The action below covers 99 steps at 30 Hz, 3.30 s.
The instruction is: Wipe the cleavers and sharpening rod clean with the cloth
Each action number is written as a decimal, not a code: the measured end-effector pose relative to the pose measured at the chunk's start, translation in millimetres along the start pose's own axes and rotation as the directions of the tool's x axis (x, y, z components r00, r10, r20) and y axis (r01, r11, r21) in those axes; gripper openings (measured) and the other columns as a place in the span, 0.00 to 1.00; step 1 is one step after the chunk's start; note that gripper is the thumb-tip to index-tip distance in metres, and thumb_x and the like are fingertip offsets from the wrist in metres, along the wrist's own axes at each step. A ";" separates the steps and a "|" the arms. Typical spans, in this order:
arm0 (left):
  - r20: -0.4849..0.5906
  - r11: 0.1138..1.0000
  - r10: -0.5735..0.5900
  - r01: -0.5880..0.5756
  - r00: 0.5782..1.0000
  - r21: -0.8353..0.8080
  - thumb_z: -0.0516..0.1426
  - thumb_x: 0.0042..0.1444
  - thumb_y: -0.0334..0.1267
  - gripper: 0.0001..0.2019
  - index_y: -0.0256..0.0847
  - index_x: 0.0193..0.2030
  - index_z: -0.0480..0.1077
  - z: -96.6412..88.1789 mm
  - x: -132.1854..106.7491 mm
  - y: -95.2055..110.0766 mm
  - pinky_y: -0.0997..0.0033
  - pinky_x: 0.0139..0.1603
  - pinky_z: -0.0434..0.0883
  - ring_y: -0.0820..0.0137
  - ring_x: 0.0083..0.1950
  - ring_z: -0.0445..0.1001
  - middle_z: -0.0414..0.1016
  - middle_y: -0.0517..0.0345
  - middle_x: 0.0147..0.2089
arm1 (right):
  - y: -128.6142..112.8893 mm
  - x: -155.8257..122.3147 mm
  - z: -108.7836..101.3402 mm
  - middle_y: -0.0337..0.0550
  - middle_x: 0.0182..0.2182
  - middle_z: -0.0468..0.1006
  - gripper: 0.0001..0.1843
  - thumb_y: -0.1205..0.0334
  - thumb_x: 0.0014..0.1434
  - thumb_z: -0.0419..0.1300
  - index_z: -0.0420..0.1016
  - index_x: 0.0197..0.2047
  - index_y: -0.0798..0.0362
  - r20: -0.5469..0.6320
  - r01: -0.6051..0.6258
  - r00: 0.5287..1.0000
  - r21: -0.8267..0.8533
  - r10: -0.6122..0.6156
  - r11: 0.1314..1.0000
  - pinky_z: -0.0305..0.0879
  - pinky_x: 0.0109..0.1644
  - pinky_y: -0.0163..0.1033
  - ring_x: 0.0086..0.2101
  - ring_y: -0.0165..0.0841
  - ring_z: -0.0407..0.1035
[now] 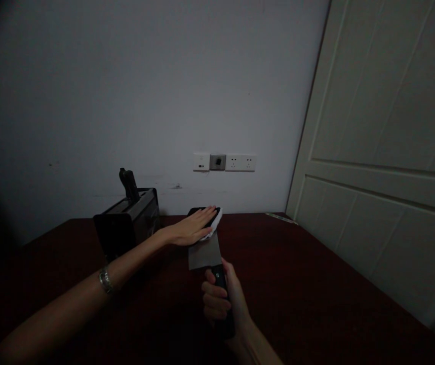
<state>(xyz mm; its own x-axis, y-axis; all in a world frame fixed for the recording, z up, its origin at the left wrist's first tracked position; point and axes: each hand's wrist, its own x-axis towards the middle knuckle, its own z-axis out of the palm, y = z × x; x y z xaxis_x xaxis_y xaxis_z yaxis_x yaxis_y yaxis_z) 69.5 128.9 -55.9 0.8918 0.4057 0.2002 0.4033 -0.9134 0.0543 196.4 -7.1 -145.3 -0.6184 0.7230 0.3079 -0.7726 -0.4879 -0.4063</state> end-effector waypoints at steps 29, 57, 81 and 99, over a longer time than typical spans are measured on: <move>0.104 0.985 0.164 -0.168 0.981 0.032 0.35 0.60 0.56 0.36 0.30 0.66 0.32 -21.5 -24.9 48.7 0.59 0.66 0.35 0.65 0.68 0.24 0.25 0.46 0.68 | -9.3 -1.2 9.0 0.29 0.13 0.60 0.22 0.51 0.60 0.46 0.69 0.29 0.60 0.103 0.013 0.995 0.028 -0.016 1.000 0.48 0.10 0.23 0.09 0.17 0.43; 0.210 0.949 0.316 -0.304 0.925 -0.085 0.37 0.61 0.53 0.35 0.26 0.66 0.34 -32.1 -43.6 76.2 0.59 0.66 0.36 0.63 0.68 0.29 0.30 0.42 0.68 | -11.0 -6.8 15.3 0.28 0.09 0.58 0.24 0.53 0.54 0.58 0.61 0.14 0.57 -0.015 0.067 0.998 0.016 -0.067 0.998 0.42 0.08 0.22 0.08 0.16 0.39; 0.149 0.982 0.178 -0.186 0.973 0.041 0.36 0.60 0.55 0.36 0.28 0.66 0.33 -28.8 -31.5 27.3 0.59 0.66 0.35 0.64 0.68 0.26 0.25 0.45 0.68 | -12.2 -4.0 13.7 0.27 0.12 0.57 0.20 0.52 0.61 0.45 0.66 0.28 0.59 0.056 0.074 0.996 0.001 -0.074 0.997 0.46 0.09 0.21 0.08 0.16 0.40; 0.100 0.991 0.114 -0.121 0.988 0.061 0.35 0.60 0.56 0.38 0.25 0.66 0.33 -22.4 -10.8 8.7 0.58 0.66 0.36 0.64 0.68 0.26 0.26 0.41 0.68 | -7.3 -4.9 10.0 0.26 0.12 0.56 0.20 0.51 0.61 0.45 0.64 0.27 0.58 0.033 0.033 0.999 0.000 -0.033 0.999 0.45 0.09 0.21 0.08 0.16 0.38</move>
<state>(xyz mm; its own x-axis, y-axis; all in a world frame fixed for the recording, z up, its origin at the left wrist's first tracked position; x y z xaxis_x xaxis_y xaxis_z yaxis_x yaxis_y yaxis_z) 58.8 115.8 -35.6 0.9481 0.2998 0.1061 0.3044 -0.9520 -0.0305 203.7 -12.0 -135.2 -0.5966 0.7226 0.3492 -0.7928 -0.4633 -0.3959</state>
